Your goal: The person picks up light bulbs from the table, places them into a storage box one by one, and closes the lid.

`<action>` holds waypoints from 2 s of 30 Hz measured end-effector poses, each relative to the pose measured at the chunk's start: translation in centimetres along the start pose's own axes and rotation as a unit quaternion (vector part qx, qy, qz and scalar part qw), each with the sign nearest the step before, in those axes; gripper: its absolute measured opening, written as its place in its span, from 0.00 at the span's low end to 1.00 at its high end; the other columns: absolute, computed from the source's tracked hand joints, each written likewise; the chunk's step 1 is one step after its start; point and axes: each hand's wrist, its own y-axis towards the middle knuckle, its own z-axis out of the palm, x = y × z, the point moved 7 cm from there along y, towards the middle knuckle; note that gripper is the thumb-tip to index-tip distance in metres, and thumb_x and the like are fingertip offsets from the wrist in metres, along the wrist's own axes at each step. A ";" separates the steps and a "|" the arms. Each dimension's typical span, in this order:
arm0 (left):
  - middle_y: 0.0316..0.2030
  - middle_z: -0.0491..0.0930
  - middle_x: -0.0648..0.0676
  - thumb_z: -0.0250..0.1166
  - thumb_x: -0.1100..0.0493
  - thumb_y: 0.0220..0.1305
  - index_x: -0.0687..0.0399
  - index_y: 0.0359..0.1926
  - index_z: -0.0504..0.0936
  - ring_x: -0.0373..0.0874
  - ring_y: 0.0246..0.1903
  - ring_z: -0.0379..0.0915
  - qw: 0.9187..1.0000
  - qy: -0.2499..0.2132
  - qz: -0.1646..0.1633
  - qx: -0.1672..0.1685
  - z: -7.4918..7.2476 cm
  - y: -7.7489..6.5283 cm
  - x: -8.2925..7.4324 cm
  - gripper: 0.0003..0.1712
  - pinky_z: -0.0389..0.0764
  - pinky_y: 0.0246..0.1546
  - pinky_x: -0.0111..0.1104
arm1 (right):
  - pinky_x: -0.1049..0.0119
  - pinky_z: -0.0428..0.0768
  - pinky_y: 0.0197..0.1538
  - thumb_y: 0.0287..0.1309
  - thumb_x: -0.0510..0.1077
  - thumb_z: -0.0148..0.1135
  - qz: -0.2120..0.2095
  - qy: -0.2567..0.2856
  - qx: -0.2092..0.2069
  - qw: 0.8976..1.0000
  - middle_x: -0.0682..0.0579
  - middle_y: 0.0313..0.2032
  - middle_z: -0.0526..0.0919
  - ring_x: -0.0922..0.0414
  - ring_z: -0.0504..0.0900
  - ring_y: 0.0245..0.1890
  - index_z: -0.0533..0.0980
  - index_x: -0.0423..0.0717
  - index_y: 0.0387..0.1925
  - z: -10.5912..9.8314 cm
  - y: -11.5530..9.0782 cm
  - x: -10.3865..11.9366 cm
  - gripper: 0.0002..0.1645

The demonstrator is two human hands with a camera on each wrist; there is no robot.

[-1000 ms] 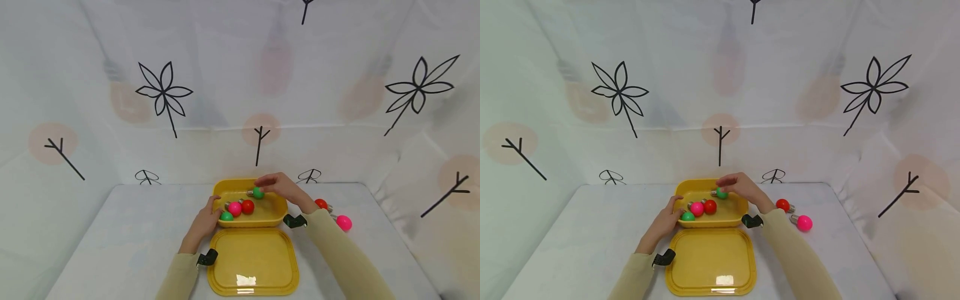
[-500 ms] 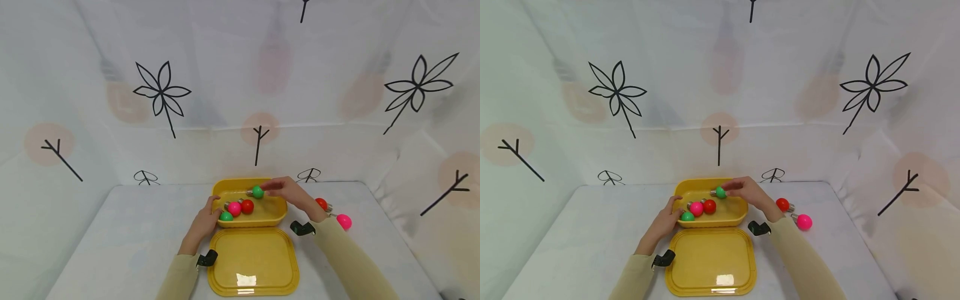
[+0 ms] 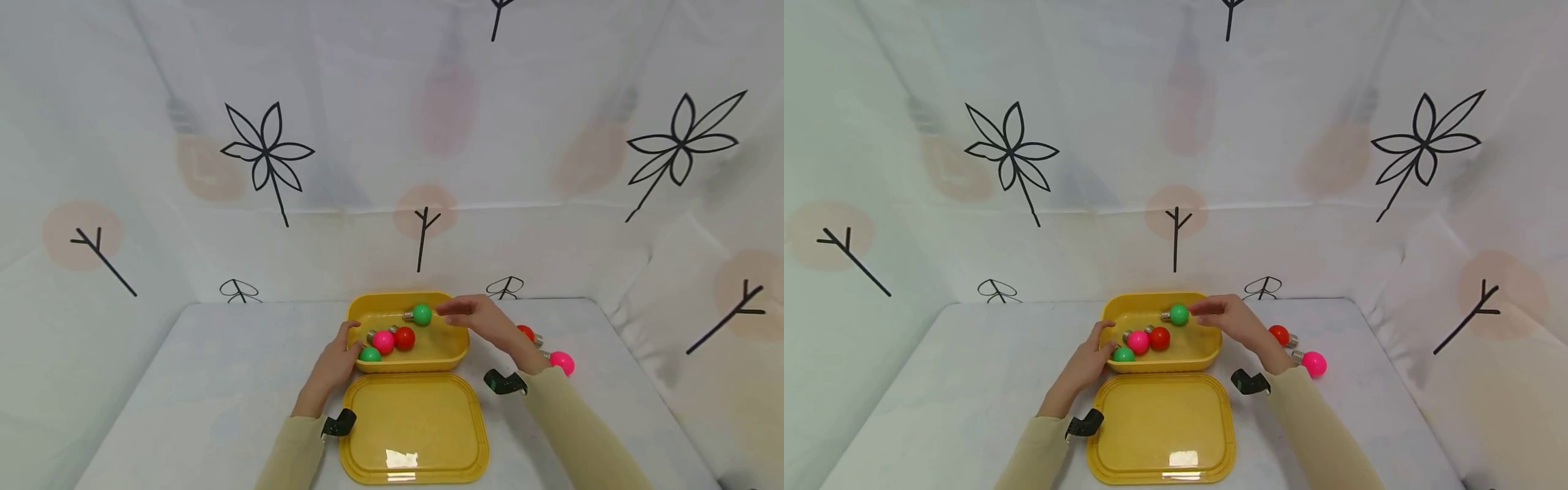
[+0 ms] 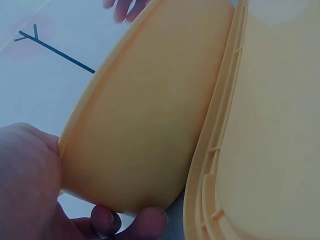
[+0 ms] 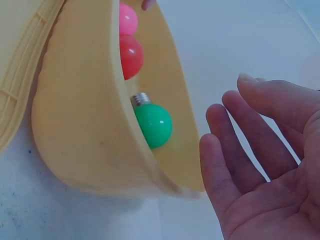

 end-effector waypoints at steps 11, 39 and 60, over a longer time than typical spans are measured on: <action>0.18 0.65 0.52 0.51 0.53 0.75 0.44 0.69 0.62 0.45 0.14 0.60 1.000 -0.010 -0.007 0.002 0.2 0.1 0.2 0.24 0.66 0.21 0.34 | 0.51 0.74 0.60 0.64 0.42 0.65 0.008 0.010 -0.018 1.000 0.40 0.55 0.82 0.48 0.79 0.56 0.80 0.41 0.56 -0.9 -1.4 -0.4 0.20; 0.22 0.65 0.52 0.51 0.54 0.75 0.45 0.69 0.62 0.46 0.18 0.61 1.000 0.005 -0.004 -0.003 0.1 0.1 0.0 0.24 0.66 0.24 0.36 | 0.53 0.76 0.58 0.65 0.43 0.65 0.008 -0.021 -0.049 0.999 0.45 0.53 0.83 0.48 0.80 0.55 0.80 0.43 0.57 -3.9 -3.9 -2.1 0.20; 0.23 0.66 0.53 0.51 0.54 0.75 0.46 0.68 0.62 0.48 0.21 0.64 1.000 0.008 -0.003 -0.006 -0.1 0.0 -0.1 0.24 0.67 0.27 0.38 | 0.54 0.77 0.57 0.65 0.52 0.66 0.062 -0.030 -0.088 0.994 0.42 0.57 0.80 0.53 0.80 0.53 0.78 0.46 0.60 -6.4 -6.9 -3.8 0.25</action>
